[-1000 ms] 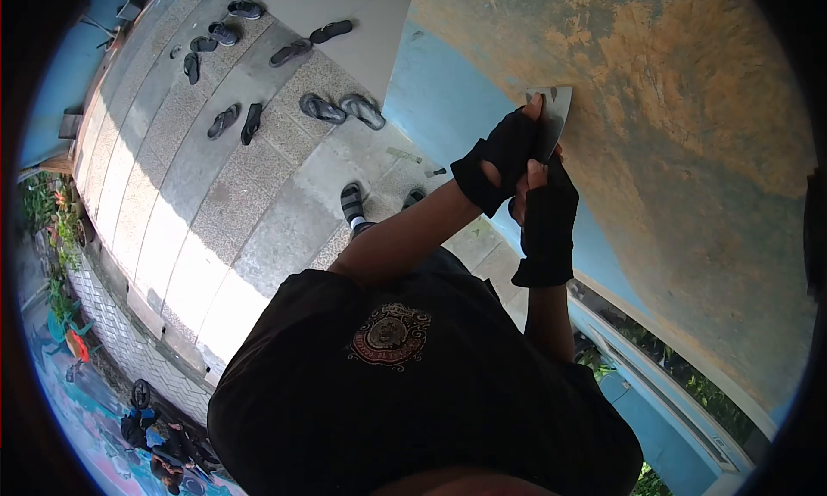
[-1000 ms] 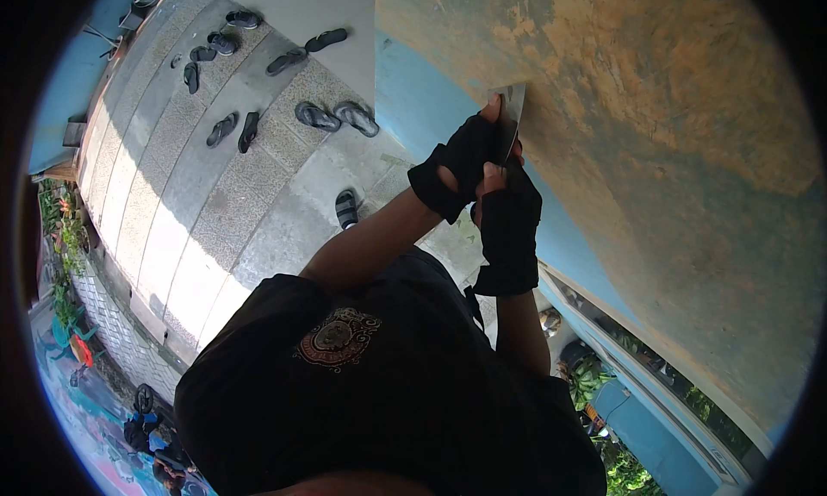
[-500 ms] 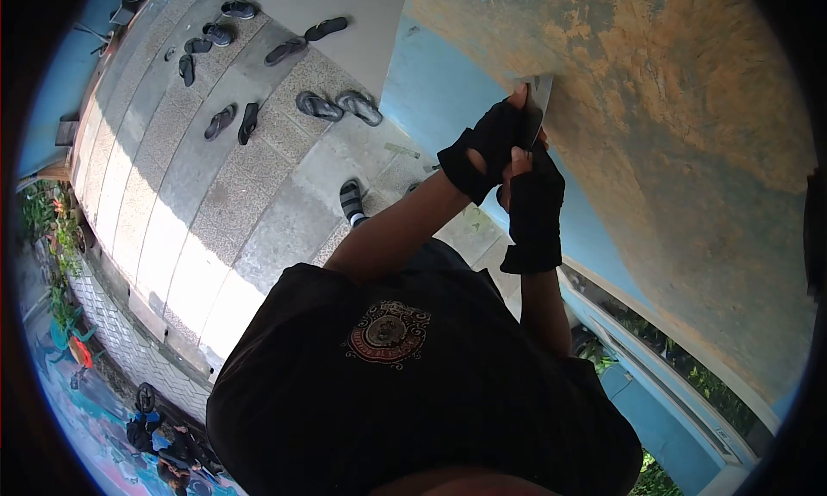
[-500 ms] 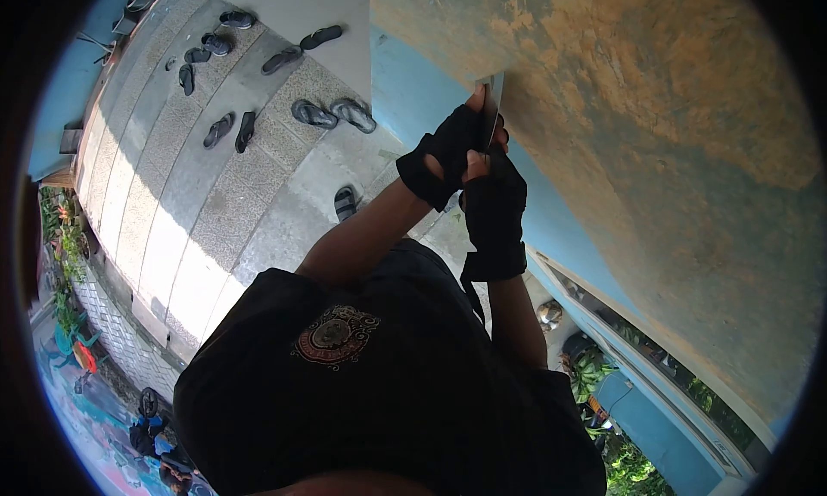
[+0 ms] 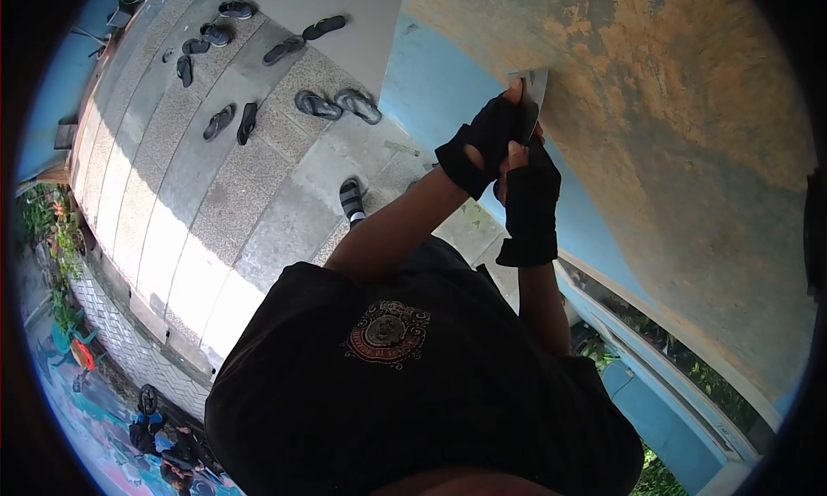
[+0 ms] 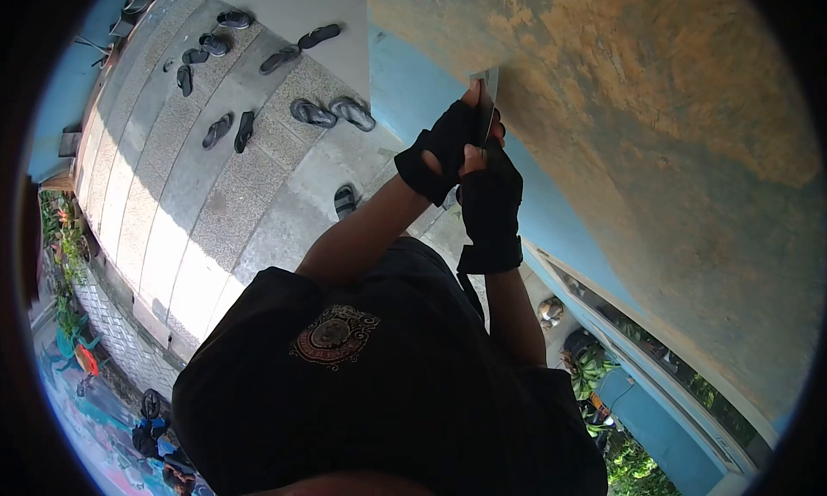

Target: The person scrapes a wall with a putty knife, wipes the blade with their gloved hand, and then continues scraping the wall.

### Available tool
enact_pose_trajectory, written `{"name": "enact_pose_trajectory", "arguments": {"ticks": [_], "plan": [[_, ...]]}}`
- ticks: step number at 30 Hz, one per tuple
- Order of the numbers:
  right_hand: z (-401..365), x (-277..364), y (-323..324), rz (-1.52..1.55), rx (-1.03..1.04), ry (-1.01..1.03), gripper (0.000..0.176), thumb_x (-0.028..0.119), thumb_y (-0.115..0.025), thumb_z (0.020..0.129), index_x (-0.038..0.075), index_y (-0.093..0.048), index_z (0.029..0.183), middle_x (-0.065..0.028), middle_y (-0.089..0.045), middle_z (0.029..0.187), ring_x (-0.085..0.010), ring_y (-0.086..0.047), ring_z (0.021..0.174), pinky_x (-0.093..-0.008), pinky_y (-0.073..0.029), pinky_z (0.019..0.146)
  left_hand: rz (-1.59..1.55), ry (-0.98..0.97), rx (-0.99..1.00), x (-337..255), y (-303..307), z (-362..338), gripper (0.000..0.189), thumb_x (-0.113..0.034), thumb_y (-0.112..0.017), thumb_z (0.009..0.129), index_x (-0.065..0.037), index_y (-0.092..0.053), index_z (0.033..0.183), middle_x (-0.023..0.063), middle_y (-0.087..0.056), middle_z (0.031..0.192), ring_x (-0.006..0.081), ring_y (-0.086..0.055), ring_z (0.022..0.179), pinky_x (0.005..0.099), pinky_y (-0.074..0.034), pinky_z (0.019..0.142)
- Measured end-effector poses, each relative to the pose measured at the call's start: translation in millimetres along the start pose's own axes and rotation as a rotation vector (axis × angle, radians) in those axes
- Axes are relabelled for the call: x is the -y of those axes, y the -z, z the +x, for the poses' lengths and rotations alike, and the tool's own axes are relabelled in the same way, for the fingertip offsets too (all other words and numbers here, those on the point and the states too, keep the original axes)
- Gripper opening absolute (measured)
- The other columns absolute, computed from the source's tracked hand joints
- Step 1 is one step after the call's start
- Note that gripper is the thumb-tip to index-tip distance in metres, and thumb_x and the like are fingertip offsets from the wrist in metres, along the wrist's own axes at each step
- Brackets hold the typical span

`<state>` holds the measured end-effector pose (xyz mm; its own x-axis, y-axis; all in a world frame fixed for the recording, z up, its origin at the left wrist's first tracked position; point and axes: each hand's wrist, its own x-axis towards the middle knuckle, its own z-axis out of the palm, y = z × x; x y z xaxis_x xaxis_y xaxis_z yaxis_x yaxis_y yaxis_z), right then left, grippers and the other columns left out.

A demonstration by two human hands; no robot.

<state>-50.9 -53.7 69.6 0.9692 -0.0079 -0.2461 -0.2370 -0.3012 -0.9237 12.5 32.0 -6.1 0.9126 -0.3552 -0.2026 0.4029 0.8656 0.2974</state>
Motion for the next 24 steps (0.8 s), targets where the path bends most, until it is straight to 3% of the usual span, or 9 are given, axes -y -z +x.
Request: {"name": "enact_pose_trajectory", "arguments": {"ticks": [5,6,9,11,12,15,18,21,24], "plan": [[12.7,-7.3,2.8,0.032,0.057,-0.021,0.022,0.023,-0.058,0.100,0.003,-0.064,0.095,0.0017,-0.054,0.063,-0.0062,-0.048,0.052,-0.0254,-0.039,0.050,-0.017,-0.022,-0.036,-3.0,3.2,7.8,0.055,-0.062,-0.049,0.097,-0.008,-0.059,0.095,0.0085,-0.064,0.074,0.0194,-0.064,0.065,0.0322,-0.054,0.060],[11.8,-6.9,2.4,0.032,0.050,-0.027,0.022,0.023,-0.058,0.100,0.003,-0.064,0.095,0.0017,-0.054,0.063,-0.0062,-0.048,0.052,-0.0254,-0.039,0.050,-0.008,-0.010,0.031,-12.2,13.3,9.1,0.055,-0.063,-0.049,0.096,-0.009,-0.058,0.096,0.0084,-0.064,0.074,0.0202,-0.064,0.065,0.0325,-0.054,0.060],[12.8,3.1,-5.6,-0.047,0.072,0.066,0.023,0.024,-0.057,0.100,0.003,-0.064,0.094,0.0013,-0.055,0.063,-0.0062,-0.048,0.051,-0.0255,-0.039,0.049,-0.013,0.040,-0.017,-1.7,8.5,4.7,0.056,-0.064,-0.050,0.095,-0.009,-0.058,0.096,0.0088,-0.064,0.074,0.0211,-0.065,0.066,0.0328,-0.054,0.060],[11.5,1.1,2.4,0.117,0.055,-0.081,0.022,0.024,-0.057,0.101,0.004,-0.065,0.094,0.0018,-0.055,0.063,-0.0059,-0.049,0.052,-0.0255,-0.039,0.048,0.040,-0.024,-0.098,-1.8,5.6,9.2,0.057,-0.065,-0.051,0.095,-0.009,-0.058,0.093,0.0093,-0.064,0.073,0.0214,-0.065,0.065,0.0331,-0.054,0.060],[18.0,-0.9,6.3,-0.002,0.135,-0.055,0.022,0.024,-0.058,0.100,0.005,-0.064,0.093,0.0031,-0.054,0.063,-0.0055,-0.049,0.051,-0.0247,-0.038,0.047,0.048,-0.032,-0.083,-3.4,5.4,8.4,0.058,-0.065,-0.049,0.095,-0.009,-0.059,0.089,0.0090,-0.064,0.073,0.0209,-0.064,0.063,0.0322,-0.053,0.057],[12.3,-6.3,-1.5,0.071,0.068,-0.005,0.022,0.024,-0.059,0.100,0.005,-0.064,0.090,0.0031,-0.054,0.062,-0.0053,-0.048,0.050,-0.0246,-0.037,0.046,0.006,-0.034,-0.090,3.6,7.0,5.5,0.060,-0.067,-0.047,0.095,-0.009,-0.059,0.085,0.0087,-0.065,0.072,0.0208,-0.063,0.062,0.0318,-0.051,0.054],[4.6,-1.6,6.0,0.190,0.054,-0.084,0.022,0.024,-0.060,0.099,0.005,-0.063,0.088,0.0034,-0.054,0.062,-0.0051,-0.048,0.050,-0.0247,-0.037,0.046,0.072,-0.015,-0.032,-0.4,7.2,10.5,0.058,-0.065,-0.052,0.094,-0.008,-0.060,0.093,0.0096,-0.064,0.076,0.0220,-0.066,0.067,0.0335,-0.055,0.060],[18.6,-6.6,-0.3,0.173,0.100,-0.062,0.023,0.024,-0.060,0.099,0.005,-0.063,0.087,0.0036,-0.053,0.062,-0.0051,-0.048,0.050,-0.0250,-0.038,0.047,0.018,-0.002,-0.048,-9.6,1.8,4.2,0.061,-0.068,-0.047,0.095,-0.009,-0.060,0.082,0.0077,-0.063,0.070,0.0201,-0.064,0.062,0.0314,-0.052,0.055],[8.3,-4.4,-0.4,0.037,0.040,-0.035,0.024,0.024,-0.060,0.100,0.006,-0.062,0.086,0.0031,-0.053,0.062,-0.0057,-0.048,0.050,-0.0254,-0.038,0.048,0.079,-0.026,-0.088,4.2,1.4,3.3,0.061,-0.068,-0.048,0.094,-0.009,-0.060,0.083,0.0080,-0.063,0.071,0.0206,-0.063,0.063,0.0314,-0.052,0.057]]}}
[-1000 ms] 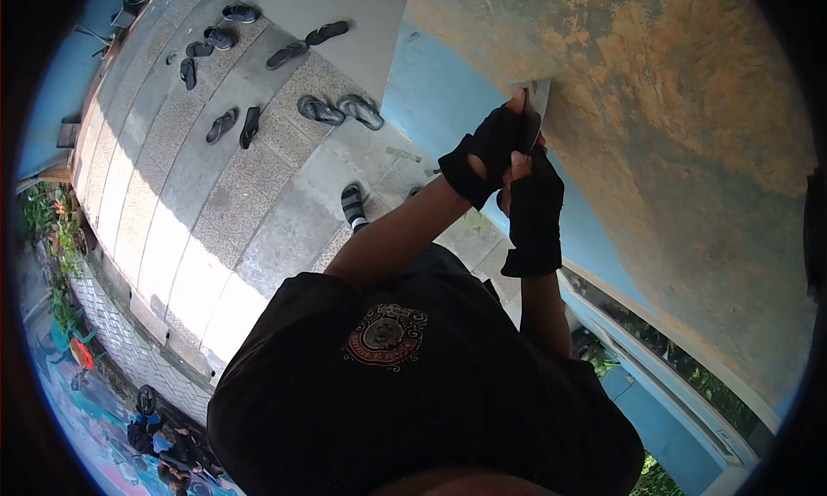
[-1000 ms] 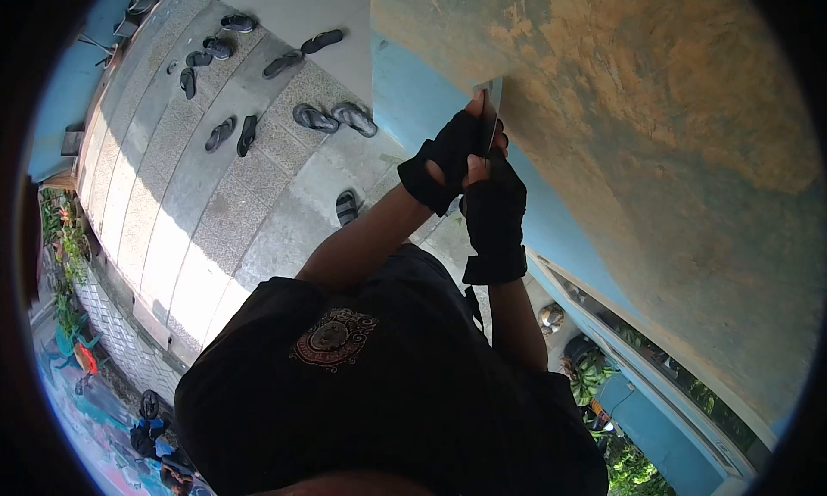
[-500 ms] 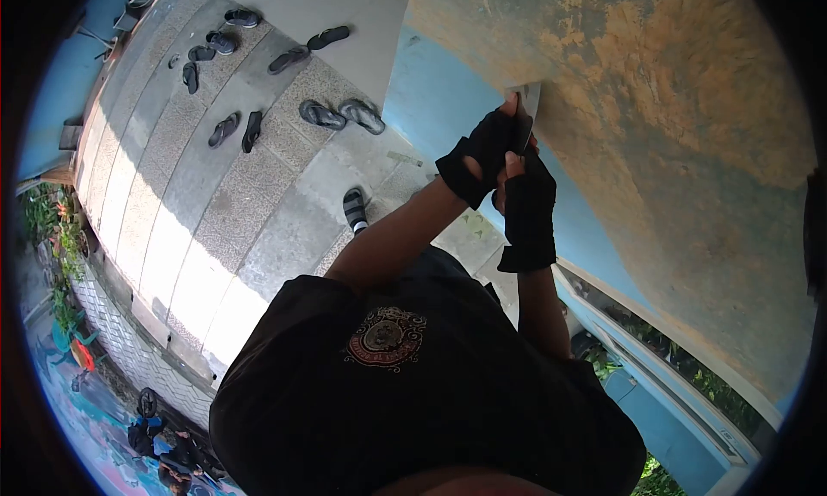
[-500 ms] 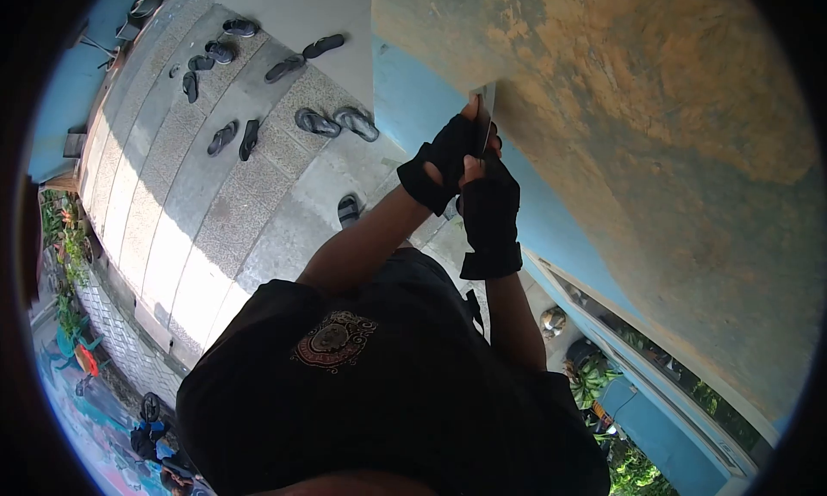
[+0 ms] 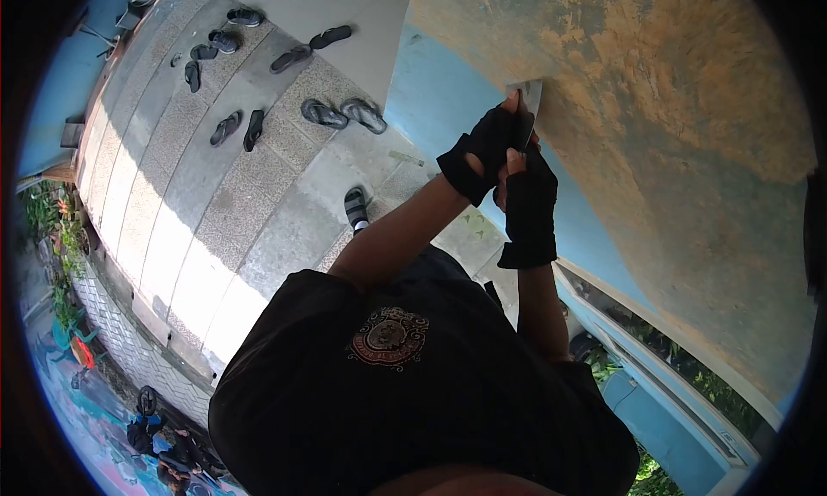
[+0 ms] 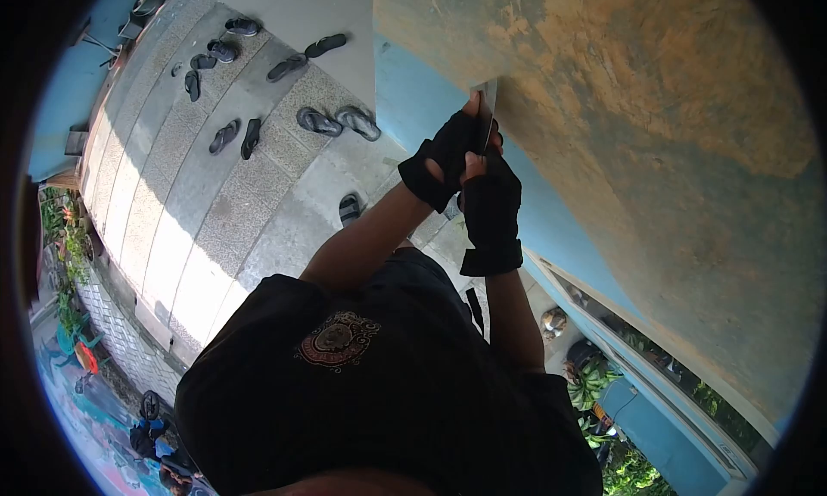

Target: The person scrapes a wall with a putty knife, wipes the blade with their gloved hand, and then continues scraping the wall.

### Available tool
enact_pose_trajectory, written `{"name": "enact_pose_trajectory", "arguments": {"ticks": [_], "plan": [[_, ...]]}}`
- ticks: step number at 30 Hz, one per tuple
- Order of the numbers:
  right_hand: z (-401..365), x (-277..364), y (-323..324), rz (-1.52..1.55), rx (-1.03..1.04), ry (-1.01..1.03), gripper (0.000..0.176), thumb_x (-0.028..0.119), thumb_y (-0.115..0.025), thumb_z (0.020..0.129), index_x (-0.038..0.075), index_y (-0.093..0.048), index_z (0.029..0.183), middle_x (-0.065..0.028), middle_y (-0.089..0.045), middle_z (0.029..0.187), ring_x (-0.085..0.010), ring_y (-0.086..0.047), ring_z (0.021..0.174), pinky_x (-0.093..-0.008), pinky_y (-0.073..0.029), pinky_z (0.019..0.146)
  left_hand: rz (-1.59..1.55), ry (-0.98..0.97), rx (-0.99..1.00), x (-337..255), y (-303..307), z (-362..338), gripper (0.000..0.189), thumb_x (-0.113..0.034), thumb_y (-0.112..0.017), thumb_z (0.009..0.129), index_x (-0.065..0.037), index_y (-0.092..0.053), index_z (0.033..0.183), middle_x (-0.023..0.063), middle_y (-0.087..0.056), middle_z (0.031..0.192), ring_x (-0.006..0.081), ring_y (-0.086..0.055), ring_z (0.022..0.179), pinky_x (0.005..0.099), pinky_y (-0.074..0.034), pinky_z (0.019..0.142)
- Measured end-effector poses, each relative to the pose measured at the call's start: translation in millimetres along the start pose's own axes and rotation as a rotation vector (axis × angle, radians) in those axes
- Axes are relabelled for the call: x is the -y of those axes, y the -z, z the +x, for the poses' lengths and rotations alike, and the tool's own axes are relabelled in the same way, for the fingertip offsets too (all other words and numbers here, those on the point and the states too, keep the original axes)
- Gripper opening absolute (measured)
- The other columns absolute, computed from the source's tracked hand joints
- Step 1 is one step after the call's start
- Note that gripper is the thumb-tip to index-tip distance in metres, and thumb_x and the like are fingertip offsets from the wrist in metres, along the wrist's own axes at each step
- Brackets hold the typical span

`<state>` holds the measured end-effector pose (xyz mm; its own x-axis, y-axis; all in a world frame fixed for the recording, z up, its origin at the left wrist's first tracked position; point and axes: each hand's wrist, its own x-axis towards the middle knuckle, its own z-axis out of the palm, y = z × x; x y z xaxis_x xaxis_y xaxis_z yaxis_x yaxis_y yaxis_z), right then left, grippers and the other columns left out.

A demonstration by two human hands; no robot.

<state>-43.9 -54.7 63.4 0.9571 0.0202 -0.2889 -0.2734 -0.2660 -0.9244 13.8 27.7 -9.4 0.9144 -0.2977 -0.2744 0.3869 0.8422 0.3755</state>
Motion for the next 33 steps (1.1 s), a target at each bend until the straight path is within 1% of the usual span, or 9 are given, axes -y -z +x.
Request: {"name": "enact_pose_trajectory", "arguments": {"ticks": [8,10,15,17,18,25,28,31,33], "plan": [[7.5,-0.4,-5.0,-0.107,0.016,0.065,0.026,0.024,-0.057,0.101,0.006,-0.061,0.083,0.0023,-0.052,0.059,-0.0070,-0.048,0.051,-0.0274,-0.038,0.049,0.002,-0.023,0.075,-13.7,17.8,9.8,0.061,-0.066,-0.047,0.095,-0.008,-0.059,0.084,0.0079,-0.063,0.071,0.0204,-0.063,0.063,0.0311,-0.052,0.058],[0.1,10.2,1.5,0.031,0.015,-0.054,0.024,0.024,-0.058,0.100,0.005,-0.062,0.086,0.0022,-0.053,0.061,-0.0067,-0.048,0.051,-0.0269,-0.039,0.049,0.020,-0.033,-0.006,-10.2,-6.9,-1.3,0.060,-0.067,-0.047,0.095,-0.008,-0.059,0.084,0.0084,-0.063,0.072,0.0201,-0.063,0.063,0.0317,-0.053,0.057],[13.4,0.4,-6.9,0.028,0.047,0.084,0.020,0.023,-0.058,0.101,0.005,-0.063,0.093,0.0036,-0.053,0.063,-0.0041,-0.048,0.050,-0.0233,-0.037,0.045,-0.045,-0.012,-0.072,-21.2,-1.5,-0.9,0.059,-0.065,-0.048,0.095,-0.008,-0.059,0.085,0.0080,-0.063,0.073,0.0190,-0.063,0.064,0.0310,-0.053,0.058],[5.8,9.7,-7.5,0.085,0.066,0.029,0.024,0.026,-0.056,0.101,0.008,-0.053,0.085,0.0054,-0.045,0.057,-0.0039,-0.039,0.042,-0.0223,-0.031,0.039,-0.025,-0.033,0.029,-20.6,-1.5,-1.7,0.055,-0.063,-0.049,0.097,-0.008,-0.057,0.099,0.0080,-0.063,0.074,0.0181,-0.063,0.065,0.0303,-0.053,0.059],[-0.8,11.4,-7.0,0.120,-0.008,-0.007,0.025,0.026,-0.056,0.102,0.009,-0.053,0.085,0.0055,-0.045,0.057,-0.0038,-0.039,0.042,-0.0222,-0.031,0.039,-0.014,-0.019,0.005,-14.4,-8.4,-3.5,0.057,-0.064,-0.049,0.096,-0.009,-0.059,0.089,0.0074,-0.063,0.074,0.0191,-0.064,0.065,0.0310,-0.053,0.060],[3.4,3.3,-5.5,0.101,-0.067,0.051,0.024,0.025,-0.057,0.101,0.008,-0.053,0.085,0.0046,-0.045,0.057,-0.0046,-0.038,0.042,-0.0221,-0.031,0.039,-0.019,0.000,0.081,-14.0,-5.8,-2.0,0.055,-0.063,-0.049,0.096,-0.009,-0.060,0.091,0.0079,-0.065,0.074,0.0191,-0.065,0.064,0.0305,-0.053,0.058],[2.6,12.2,0.4,0.143,0.035,-0.042,0.024,0.025,-0.057,0.101,0.009,-0.054,0.084,0.0046,-0.046,0.058,-0.0050,-0.039,0.042,-0.0226,-0.031,0.039,-0.026,-0.023,-0.008,-13.2,-6.0,1.4,0.056,-0.063,-0.049,0.096,-0.009,-0.060,0.090,0.0083,-0.065,0.075,0.0193,-0.065,0.063,0.0303,-0.054,0.057],[0.6,7.0,-2.1,0.124,-0.001,-0.034,0.021,0.023,-0.058,0.100,0.002,-0.063,0.102,0.0026,-0.054,0.064,-0.0050,-0.050,0.051,-0.0241,-0.038,0.046,-0.075,0.062,0.051,-13.2,-1.7,-2.5,0.056,-0.063,-0.048,0.096,-0.008,-0.059,0.090,0.0091,-0.066,0.076,0.0200,-0.065,0.062,0.0309,-0.054,0.056],[-0.2,15.5,-3.3,0.181,0.007,-0.048,0.026,0.026,-0.056,0.101,0.009,-0.054,0.081,0.0048,-0.046,0.058,-0.0048,-0.039,0.042,-0.0231,-0.031,0.040,-0.076,0.016,0.028,-15.4,-7.9,-3.0,0.058,-0.065,-0.049,0.095,-0.008,-0.059,0.090,0.0098,-0.065,0.076,0.0208,-0.065,0.062,0.0310,-0.053,0.055]]}}
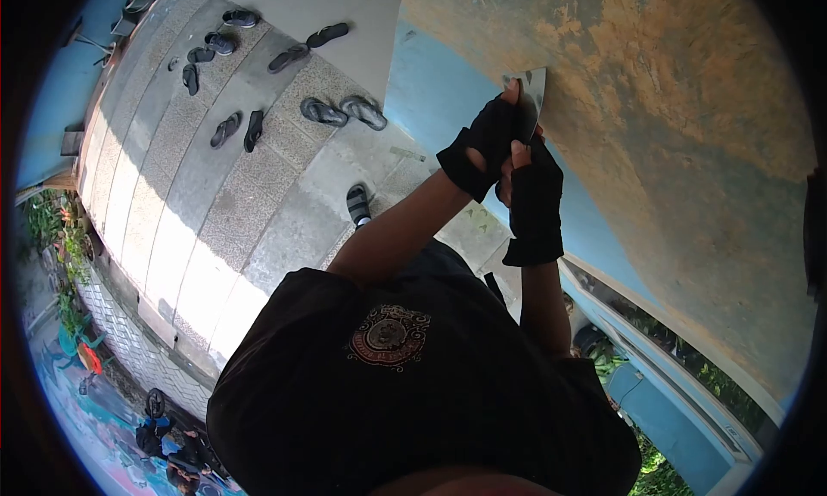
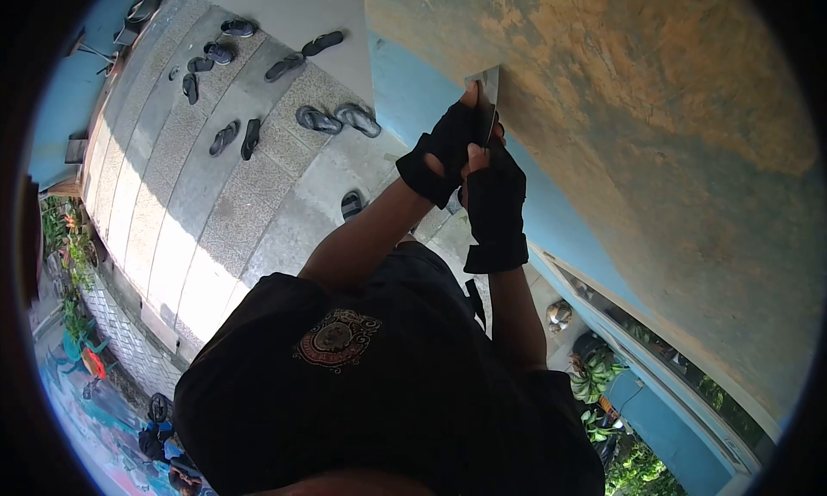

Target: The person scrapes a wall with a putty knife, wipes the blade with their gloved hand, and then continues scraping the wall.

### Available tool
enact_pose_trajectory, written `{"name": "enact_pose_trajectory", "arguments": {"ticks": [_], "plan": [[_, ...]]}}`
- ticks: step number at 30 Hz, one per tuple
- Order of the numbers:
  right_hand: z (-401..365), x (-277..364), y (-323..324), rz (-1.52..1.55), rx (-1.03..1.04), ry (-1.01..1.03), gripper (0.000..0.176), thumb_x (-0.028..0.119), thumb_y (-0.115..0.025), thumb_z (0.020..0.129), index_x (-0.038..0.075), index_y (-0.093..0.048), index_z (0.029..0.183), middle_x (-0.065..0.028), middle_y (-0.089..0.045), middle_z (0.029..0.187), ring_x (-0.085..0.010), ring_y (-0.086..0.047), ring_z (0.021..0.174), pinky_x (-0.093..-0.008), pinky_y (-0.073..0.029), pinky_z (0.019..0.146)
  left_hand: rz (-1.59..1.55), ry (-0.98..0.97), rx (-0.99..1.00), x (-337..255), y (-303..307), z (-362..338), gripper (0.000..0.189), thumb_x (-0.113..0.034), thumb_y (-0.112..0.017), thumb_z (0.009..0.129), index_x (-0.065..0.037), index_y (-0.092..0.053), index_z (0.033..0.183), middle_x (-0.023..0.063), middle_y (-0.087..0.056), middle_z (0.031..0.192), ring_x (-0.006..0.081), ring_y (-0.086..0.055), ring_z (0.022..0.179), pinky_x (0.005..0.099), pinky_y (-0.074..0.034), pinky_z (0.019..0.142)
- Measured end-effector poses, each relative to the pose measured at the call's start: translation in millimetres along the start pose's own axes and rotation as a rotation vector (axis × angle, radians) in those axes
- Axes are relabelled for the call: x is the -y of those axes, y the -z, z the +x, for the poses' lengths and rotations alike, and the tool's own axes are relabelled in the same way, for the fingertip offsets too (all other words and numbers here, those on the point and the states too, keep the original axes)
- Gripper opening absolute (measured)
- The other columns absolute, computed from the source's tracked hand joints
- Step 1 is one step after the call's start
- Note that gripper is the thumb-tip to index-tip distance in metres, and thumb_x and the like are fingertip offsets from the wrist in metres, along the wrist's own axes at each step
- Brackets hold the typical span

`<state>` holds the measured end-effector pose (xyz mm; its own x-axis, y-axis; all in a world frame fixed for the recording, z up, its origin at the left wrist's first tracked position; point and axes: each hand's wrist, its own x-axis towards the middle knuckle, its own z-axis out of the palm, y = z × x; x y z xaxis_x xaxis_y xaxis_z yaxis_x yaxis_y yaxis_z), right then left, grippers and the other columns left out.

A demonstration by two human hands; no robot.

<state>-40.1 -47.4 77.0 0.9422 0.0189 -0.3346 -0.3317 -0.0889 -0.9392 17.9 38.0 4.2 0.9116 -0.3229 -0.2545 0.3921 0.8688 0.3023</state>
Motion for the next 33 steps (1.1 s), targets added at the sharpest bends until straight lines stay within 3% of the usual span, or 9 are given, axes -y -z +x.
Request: {"name": "enact_pose_trajectory", "arguments": {"ticks": [13,18,22,24,25,28,30,32,33], "plan": [[19.8,-13.7,6.2,-0.237,0.014,0.076,0.022,0.027,-0.057,0.101,0.009,-0.055,0.088,0.0048,-0.048,0.059,-0.0049,-0.040,0.042,-0.0226,-0.032,0.038,0.132,-0.120,-0.094,1.4,4.6,12.3,0.065,-0.068,-0.046,0.095,-0.006,-0.060,0.084,0.0098,-0.063,0.073,0.0212,-0.064,0.065,0.0309,-0.054,0.059],[13.4,-23.0,-17.4,-0.058,0.024,0.078,0.024,0.026,-0.057,0.100,0.007,-0.060,0.087,0.0036,-0.052,0.060,-0.0051,-0.048,0.047,-0.0234,-0.037,0.044,0.135,-0.018,-0.043,-12.3,35.2,3.5,0.061,-0.066,-0.047,0.096,-0.006,-0.059,0.089,0.0106,-0.063,0.076,0.0224,-0.065,0.070,0.0333,-0.055,0.064],[-7.1,-37.1,-19.4,-0.023,0.125,-0.037,0.027,0.024,-0.061,0.098,0.006,-0.064,0.118,0.0025,-0.058,0.068,-0.0062,-0.053,0.053,-0.0240,-0.043,0.048,-0.027,0.071,0.020,-12.5,73.7,-26.8,0.053,-0.057,-0.054,0.097,-0.005,-0.058,0.100,0.0137,-0.067,0.096,0.0257,-0.067,0.089,0.0390,-0.056,0.078],[-15.1,-49.7,-27.0,-0.478,-0.014,0.580,0.049,0.020,-0.064,0.096,0.008,-0.052,0.141,0.0008,-0.065,0.075,-0.0106,-0.061,0.062,-0.0267,-0.052,0.060,-0.018,0.158,0.004,-19.6,89.1,-54.8,0.049,-0.048,-0.057,0.098,-0.001,-0.058,0.111,0.0142,-0.068,0.105,0.0271,-0.068,0.095,0.0385,-0.056,0.081],[-24.5,-34.9,-28.8,-0.588,0.033,0.443,0.060,0.017,-0.065,0.093,0.009,-0.044,0.148,-0.0018,-0.069,0.081,-0.0144,-0.066,0.072,-0.0291,-0.055,0.072,-0.007,0.160,0.006,-15.0,102.9,-63.4,0.049,-0.048,-0.057,0.098,-0.001,-0.058,0.111,0.0142,-0.068,0.105,0.0271,-0.068,0.095,0.0385,-0.056,0.081],[-27.2,-36.3,-52.7,-0.396,0.103,0.438,0.060,0.020,-0.066,0.093,0.008,-0.045,0.147,-0.0038,-0.068,0.083,-0.0130,-0.061,0.070,-0.0279,-0.051,0.070,0.967,-0.380,-0.022,-13.8,124.6,-94.3,0.033,-0.025,-0.057,0.098,0.000,-0.057,0.119,0.0120,-0.067,0.111,0.0210,-0.067,0.098,0.0318,-0.055,0.083],[-19.5,-52.3,-69.8,-0.455,0.170,0.486,0.062,0.021,-0.067,0.092,0.010,-0.044,0.148,-0.0020,-0.062,0.076,-0.0124,-0.057,0.065,-0.0279,-0.049,0.065,0.652,-0.051,0.126,-22.3,125.8,-106.1,0.028,-0.022,-0.056,0.097,-0.002,-0.057,0.118,0.0091,-0.066,0.108,0.0176,-0.066,0.095,0.0293,-0.055,0.081],[-7.6,-68.1,-82.9,-0.531,0.193,0.465,0.061,0.021,-0.065,0.092,0.012,-0.044,0.149,-0.0023,-0.056,0.070,-0.0123,-0.054,0.061,-0.0285,-0.047,0.062,0.826,-0.213,0.139,-23.4,131.0,-114.9,0.024,-0.021,-0.055,0.097,-0.004,-0.058,0.113,0.0058,-0.064,0.101,0.0159,-0.065,0.090,0.0285,-0.054,0.078],[-9.4,-65.8,-86.6,-0.524,0.185,0.476,0.061,0.021,-0.065,0.092,0.012,-0.044,0.149,-0.0023,-0.056,0.070,-0.0123,-0.054,0.061,-0.0285,-0.047,0.062,0.554,-0.106,-0.017,-26.9,131.1,-119.8,0.020,-0.021,-0.055,0.097,-0.006,-0.058,0.110,0.0050,-0.063,0.099,0.0159,-0.064,0.088,0.0288,-0.054,0.075]]}}
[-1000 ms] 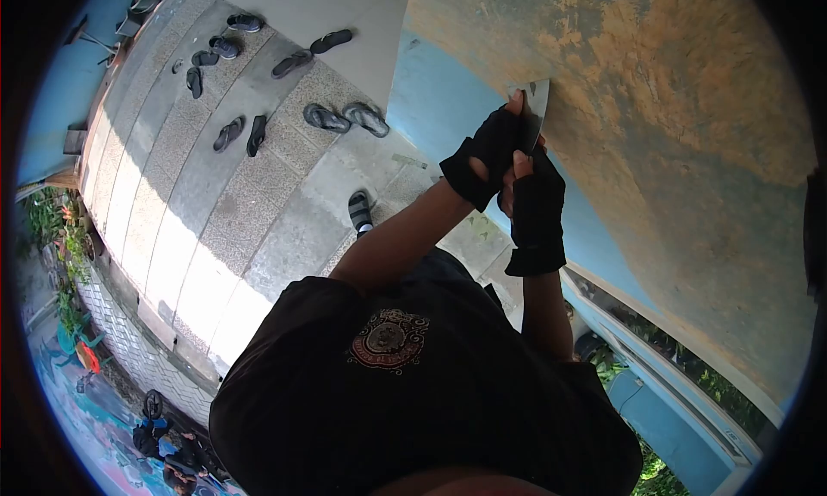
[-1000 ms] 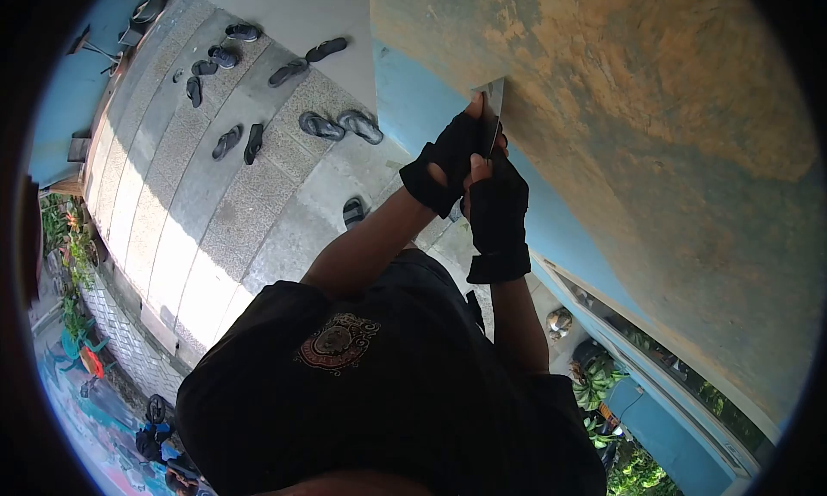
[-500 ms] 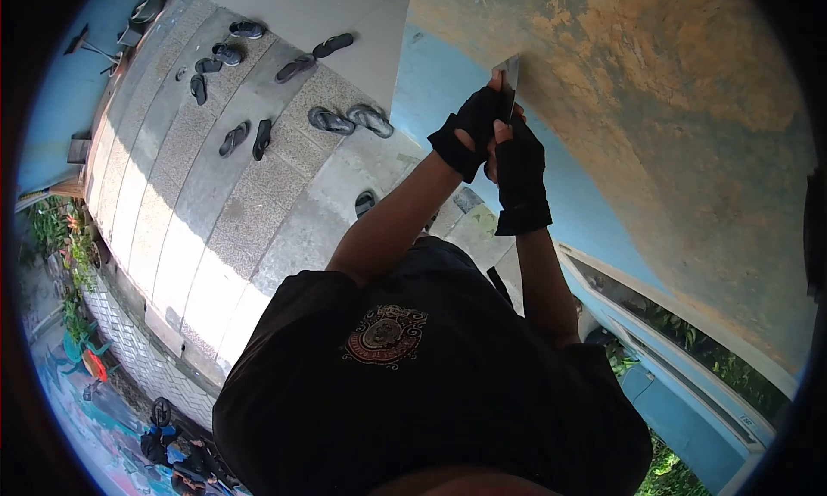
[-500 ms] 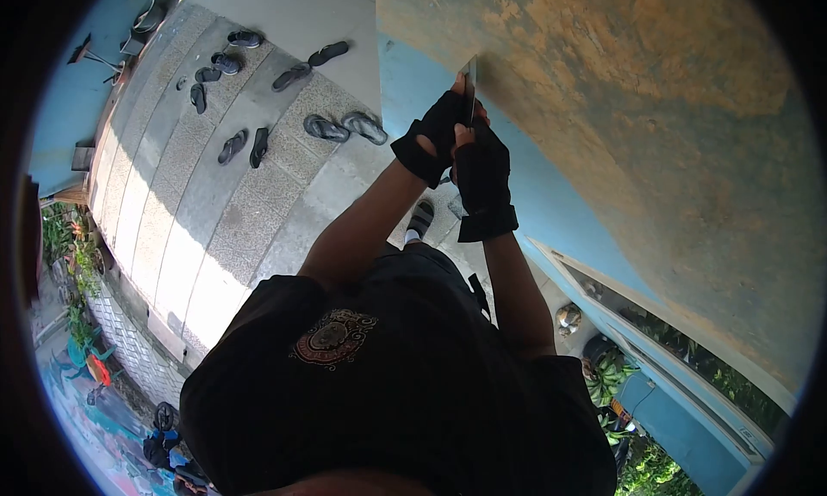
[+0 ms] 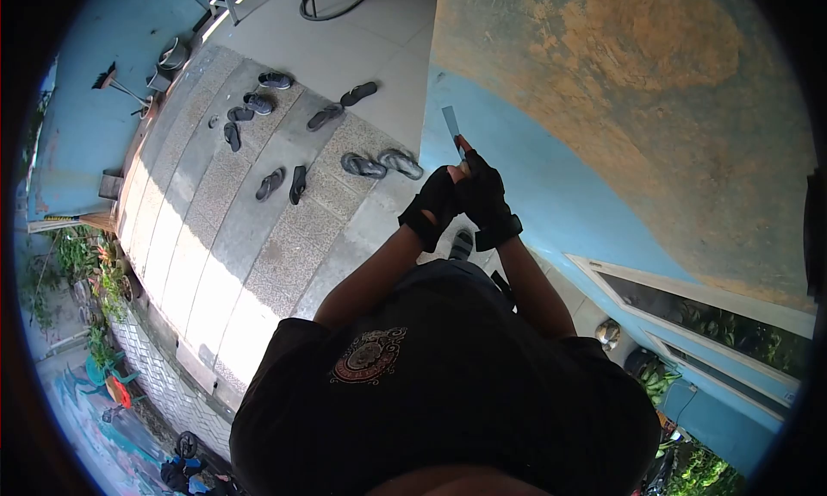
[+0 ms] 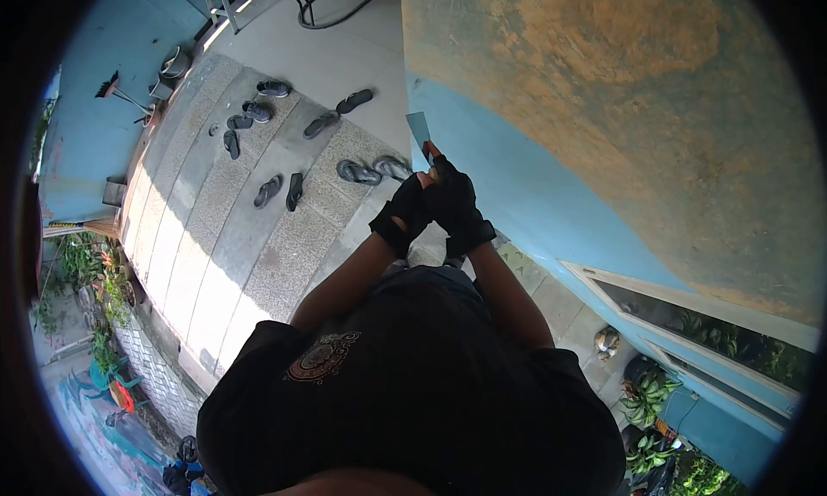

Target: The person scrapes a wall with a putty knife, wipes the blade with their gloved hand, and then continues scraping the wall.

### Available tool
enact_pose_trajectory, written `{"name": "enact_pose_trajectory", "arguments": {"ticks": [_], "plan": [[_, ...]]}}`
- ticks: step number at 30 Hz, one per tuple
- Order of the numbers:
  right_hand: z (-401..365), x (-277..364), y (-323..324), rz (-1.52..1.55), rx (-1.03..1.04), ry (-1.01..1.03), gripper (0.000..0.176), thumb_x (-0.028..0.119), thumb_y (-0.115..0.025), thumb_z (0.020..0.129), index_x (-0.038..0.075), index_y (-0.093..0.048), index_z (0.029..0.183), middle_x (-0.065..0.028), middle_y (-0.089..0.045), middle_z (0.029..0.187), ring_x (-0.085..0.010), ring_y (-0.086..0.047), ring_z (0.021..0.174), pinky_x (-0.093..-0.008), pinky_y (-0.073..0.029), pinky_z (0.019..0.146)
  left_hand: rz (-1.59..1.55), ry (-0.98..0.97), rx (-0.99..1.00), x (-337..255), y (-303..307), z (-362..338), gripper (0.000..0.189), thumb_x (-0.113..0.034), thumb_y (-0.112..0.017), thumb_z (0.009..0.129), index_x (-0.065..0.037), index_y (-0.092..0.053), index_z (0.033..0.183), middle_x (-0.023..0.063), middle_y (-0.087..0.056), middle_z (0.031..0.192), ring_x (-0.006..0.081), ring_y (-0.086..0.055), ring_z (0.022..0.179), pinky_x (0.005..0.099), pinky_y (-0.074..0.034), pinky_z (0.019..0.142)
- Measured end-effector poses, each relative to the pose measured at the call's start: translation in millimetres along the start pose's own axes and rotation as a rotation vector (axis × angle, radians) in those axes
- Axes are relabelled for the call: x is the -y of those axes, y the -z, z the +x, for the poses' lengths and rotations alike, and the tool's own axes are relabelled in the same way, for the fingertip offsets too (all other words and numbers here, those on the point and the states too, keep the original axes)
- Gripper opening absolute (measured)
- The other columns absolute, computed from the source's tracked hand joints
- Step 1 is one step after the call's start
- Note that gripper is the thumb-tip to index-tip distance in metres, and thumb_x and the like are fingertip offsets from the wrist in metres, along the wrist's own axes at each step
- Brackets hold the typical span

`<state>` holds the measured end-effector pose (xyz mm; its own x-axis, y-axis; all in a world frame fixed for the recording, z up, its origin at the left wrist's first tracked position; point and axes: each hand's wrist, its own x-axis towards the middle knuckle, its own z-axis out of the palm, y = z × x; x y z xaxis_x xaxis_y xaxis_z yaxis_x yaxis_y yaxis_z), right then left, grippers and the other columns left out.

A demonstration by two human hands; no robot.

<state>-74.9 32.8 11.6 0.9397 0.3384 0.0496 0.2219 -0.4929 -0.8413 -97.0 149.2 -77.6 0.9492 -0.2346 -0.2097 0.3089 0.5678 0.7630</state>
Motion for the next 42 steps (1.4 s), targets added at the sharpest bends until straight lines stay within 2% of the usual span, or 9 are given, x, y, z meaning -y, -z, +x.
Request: {"name": "enact_pose_trajectory", "arguments": {"ticks": [6,9,13,17,19,21,33,35,42], "plan": [[-7.1,29.9,-5.0,-0.018,-0.149,-0.119,0.060,0.021,-0.065,0.090,0.012,-0.046,0.147,-0.0091,-0.060,0.072,-0.0244,-0.063,0.064,-0.0363,-0.050,0.063,0.172,0.296,-0.195,-27.7,23.5,-21.3,0.014,-0.019,-0.063,0.093,-0.009,-0.056,0.100,0.0068,-0.063,0.090,0.0190,-0.065,0.082,0.0310,-0.053,0.068],[-17.4,41.5,-21.0,-0.123,-0.232,0.064,0.060,0.017,-0.067,0.088,0.013,-0.048,0.145,-0.0092,-0.065,0.081,-0.0257,-0.066,0.071,-0.0355,-0.052,0.068,1.433,-0.879,0.196,-10.1,23.9,-25.7,0.030,-0.022,-0.064,0.094,-0.005,-0.058,0.118,0.0141,-0.065,0.104,0.0219,-0.065,0.098,0.0350,-0.054,0.083],[-10.3,17.4,-28.9,-0.050,-0.357,0.187,0.059,0.011,-0.069,0.085,0.015,-0.052,0.142,-0.0141,-0.070,0.100,-0.0320,-0.070,0.089,-0.0359,-0.055,0.076,0.555,-0.264,0.316,5.4,15.4,-30.8,0.033,-0.021,-0.064,0.094,-0.002,-0.060,0.120,0.0125,-0.067,0.110,0.0258,-0.064,0.109,0.0367,-0.050,0.096],[-18.8,19.7,-8.9,-0.080,-0.422,-0.083,0.055,0.012,-0.066,0.088,0.012,-0.052,0.141,-0.0150,-0.070,0.103,-0.0331,-0.070,0.092,-0.0364,-0.055,0.077,0.886,-0.220,0.401,-53.3,-16.6,-66.5,0.035,-0.027,-0.062,0.098,-0.001,-0.058,0.121,0.0076,-0.066,0.102,0.0170,-0.067,0.095,0.0322,-0.056,0.080],[-28.3,26.1,-8.2,-0.115,-0.464,-0.037,0.056,0.012,-0.067,0.088,0.012,-0.052,0.141,-0.0145,-0.070,0.103,-0.0329,-0.070,0.090,-0.0362,-0.055,0.076,0.505,0.261,0.197,-47.9,-13.6,-66.6,0.026,-0.023,-0.061,0.097,-0.004,-0.062,0.115,0.0118,-0.069,0.104,0.0189,-0.068,0.097,0.0335,-0.056,0.083],[-39.2,28.3,-11.8,-0.050,-0.397,0.165,0.060,0.011,-0.068,0.087,0.013,-0.050,0.145,-0.0098,-0.059,0.075,-0.0216,-0.056,0.063,-0.0315,-0.050,0.064,0.335,0.164,0.263,-36.5,-18.2,-65.6,0.028,-0.025,-0.061,0.098,-0.004,-0.059,0.117,0.0120,-0.068,0.108,0.0186,-0.068,0.096,0.0325,-0.057,0.080],[-102.7,5.8,55.4,0.132,-0.452,-0.086,0.053,0.012,-0.062,0.095,0.009,-0.048,0.146,0.0002,-0.061,0.076,-0.0074,-0.057,0.068,-0.0262,-0.051,0.064,0.106,0.079,0.228,-9.9,-75.8,-78.6,0.052,-0.021,-0.065,0.096,-0.005,-0.043,0.139,0.0104,-0.062,0.123,0.0229,-0.063,0.113,0.0353,-0.055,0.087],[-120.3,-4.2,63.8,0.044,-0.493,-0.015,0.054,0.011,-0.062,0.095,0.010,-0.047,0.147,0.0009,-0.058,0.074,-0.0066,-0.056,0.066,-0.0253,-0.051,0.063,0.566,-0.347,0.343,15.5,-98.2,-83.2,0.062,-0.016,-0.069,0.091,-0.002,-0.038,0.143,0.0115,-0.054,0.130,0.0233,-0.057,0.121,0.0340,-0.051,0.095],[-190.9,-21.3,124.1,0.002,-0.674,-0.166,0.051,0.010,-0.060,0.094,0.011,-0.051,0.144,-0.0009,-0.059,0.067,-0.0091,-0.055,0.058,-0.0281,-0.047,0.056,0.066,0.118,0.369,69.9,-164.8,-123.9,0.049,-0.026,-0.062,0.096,-0.005,-0.046,0.136,0.0121,-0.056,0.130,0.0242,-0.062,0.114,0.0384,-0.052,0.092]]}}
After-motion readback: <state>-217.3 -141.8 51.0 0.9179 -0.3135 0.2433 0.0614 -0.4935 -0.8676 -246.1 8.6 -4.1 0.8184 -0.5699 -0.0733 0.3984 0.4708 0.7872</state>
